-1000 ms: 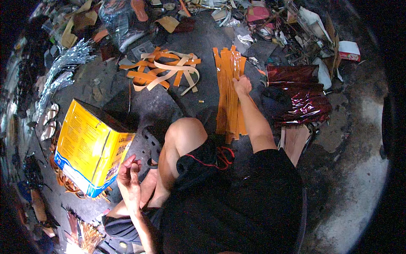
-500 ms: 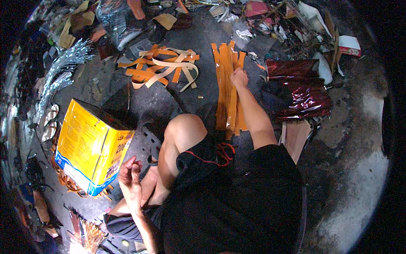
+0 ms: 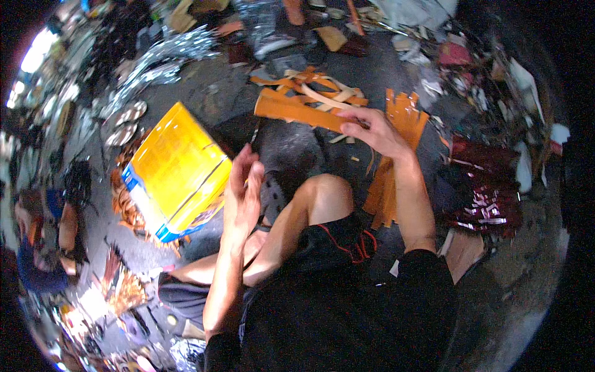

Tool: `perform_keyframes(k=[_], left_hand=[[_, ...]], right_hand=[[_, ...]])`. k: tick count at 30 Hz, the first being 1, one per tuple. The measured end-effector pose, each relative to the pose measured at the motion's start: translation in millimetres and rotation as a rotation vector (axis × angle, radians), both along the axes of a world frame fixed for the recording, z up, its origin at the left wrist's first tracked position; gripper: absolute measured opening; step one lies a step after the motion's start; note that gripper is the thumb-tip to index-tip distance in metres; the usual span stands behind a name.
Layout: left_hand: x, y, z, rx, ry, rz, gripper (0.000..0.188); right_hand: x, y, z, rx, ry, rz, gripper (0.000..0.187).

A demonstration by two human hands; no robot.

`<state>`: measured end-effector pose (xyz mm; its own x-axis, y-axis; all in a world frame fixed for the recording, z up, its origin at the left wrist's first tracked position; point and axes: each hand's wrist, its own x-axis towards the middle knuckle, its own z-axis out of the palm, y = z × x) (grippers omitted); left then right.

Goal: The person sits on the floor and repeatedly pulls long tan leather strips through a yellow box with a sharp edge to cut them into shorter pieces. The cut pieces are placed in a pile on the floor.

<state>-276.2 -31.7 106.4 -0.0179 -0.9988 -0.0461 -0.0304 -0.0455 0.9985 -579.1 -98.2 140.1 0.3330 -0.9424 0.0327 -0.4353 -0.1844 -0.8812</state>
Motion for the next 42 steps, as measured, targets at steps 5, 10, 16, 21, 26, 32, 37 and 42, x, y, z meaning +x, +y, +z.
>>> perform_keyframes(k=[5, 10, 16, 21, 26, 32, 37, 42], left_hand=[[11, -17, 24, 0.137, 0.328, 0.024, 0.039], [7, -5, -7, 0.119, 0.107, 0.0, 0.019], [-14, 16, -39, 0.454, 0.559, 0.059, 0.023], [6, 22, -44, 0.484, 0.653, 0.046, 0.023], [3, 25, -46, 0.295, 0.47, 0.082, 0.028], [-7, 30, -30, 0.023, 0.262, 0.047, 0.036], [-5, 31, -43, -0.079, 0.124, 0.075, 0.038], [27, 54, -35, -0.099, -0.161, 0.254, 0.031]], right_hand=[[24, 10, 27, -0.029, 0.088, 0.2, 0.028], [42, 2, 2, -0.339, 0.349, 0.05, 0.022], [125, 53, -30, 0.062, -0.045, 0.04, 0.014], [137, 67, -39, 0.084, -0.077, -0.008, 0.014], [149, 72, -51, 0.168, -0.295, -0.052, 0.016], [137, 69, -65, 0.362, -0.396, -0.03, 0.018], [154, 78, -66, 0.084, -0.2, -0.141, 0.013], [138, 67, -71, 0.407, -0.642, -0.149, 0.015]])
